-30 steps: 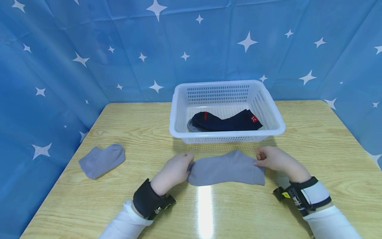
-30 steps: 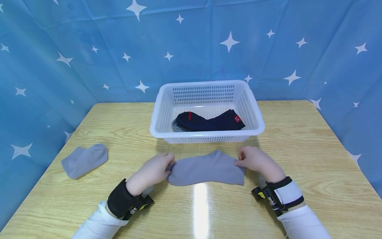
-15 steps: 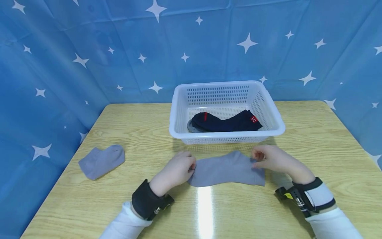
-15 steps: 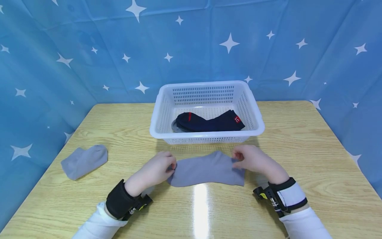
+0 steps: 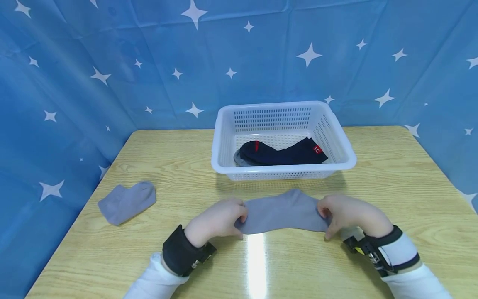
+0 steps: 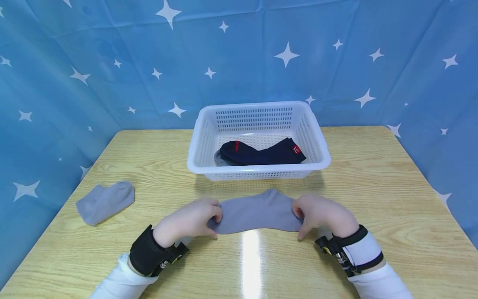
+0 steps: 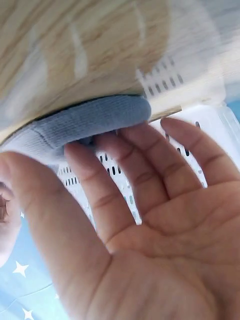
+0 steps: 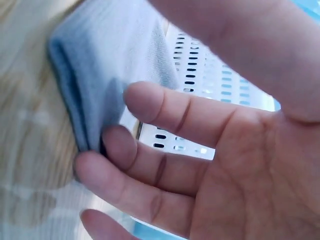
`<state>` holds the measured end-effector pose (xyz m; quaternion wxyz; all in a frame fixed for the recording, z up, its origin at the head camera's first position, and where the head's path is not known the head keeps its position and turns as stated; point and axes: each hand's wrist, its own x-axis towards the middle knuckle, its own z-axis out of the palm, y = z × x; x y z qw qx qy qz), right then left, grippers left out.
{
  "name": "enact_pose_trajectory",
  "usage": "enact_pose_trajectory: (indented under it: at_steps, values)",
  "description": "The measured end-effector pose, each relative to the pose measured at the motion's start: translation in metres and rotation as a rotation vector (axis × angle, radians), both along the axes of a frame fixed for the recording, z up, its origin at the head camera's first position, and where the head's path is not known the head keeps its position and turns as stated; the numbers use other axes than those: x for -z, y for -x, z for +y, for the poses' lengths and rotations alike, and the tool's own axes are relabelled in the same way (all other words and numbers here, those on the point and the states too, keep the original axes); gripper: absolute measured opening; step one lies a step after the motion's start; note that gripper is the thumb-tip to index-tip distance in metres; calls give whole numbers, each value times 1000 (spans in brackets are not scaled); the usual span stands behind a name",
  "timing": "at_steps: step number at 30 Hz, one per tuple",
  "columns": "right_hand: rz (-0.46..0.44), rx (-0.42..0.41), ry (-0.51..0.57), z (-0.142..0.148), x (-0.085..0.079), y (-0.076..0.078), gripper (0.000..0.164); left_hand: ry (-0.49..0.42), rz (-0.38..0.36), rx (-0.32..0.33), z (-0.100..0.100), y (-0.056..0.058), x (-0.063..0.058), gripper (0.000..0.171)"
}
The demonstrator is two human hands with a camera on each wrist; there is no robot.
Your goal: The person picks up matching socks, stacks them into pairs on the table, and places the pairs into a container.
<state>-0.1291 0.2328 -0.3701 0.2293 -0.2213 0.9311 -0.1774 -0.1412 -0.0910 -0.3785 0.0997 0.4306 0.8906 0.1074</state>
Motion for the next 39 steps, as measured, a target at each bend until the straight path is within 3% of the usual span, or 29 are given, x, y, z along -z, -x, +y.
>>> enact_pose_trajectory:
  at_steps: [5,12,21,25,31,35,39]
  values:
    - [-6,72,-58,-6,4,-4,46,34,-50,-48,1,-1,2,30]
    - [21,121,-48,-10,7,-3,36,14,-11,-41,2,-1,7,25]
    - [148,83,-45,-8,12,4,17,-38,17,-19,2,-1,10,13]
    - [198,29,47,3,11,10,15,-47,70,-32,4,0,10,8]
    - [160,95,195,15,3,16,10,-146,204,-161,11,1,7,5]
    - [186,152,205,15,0,18,19,-218,212,-242,12,2,4,8]
    - [202,183,194,15,-2,18,9,-295,170,-285,13,1,3,10]
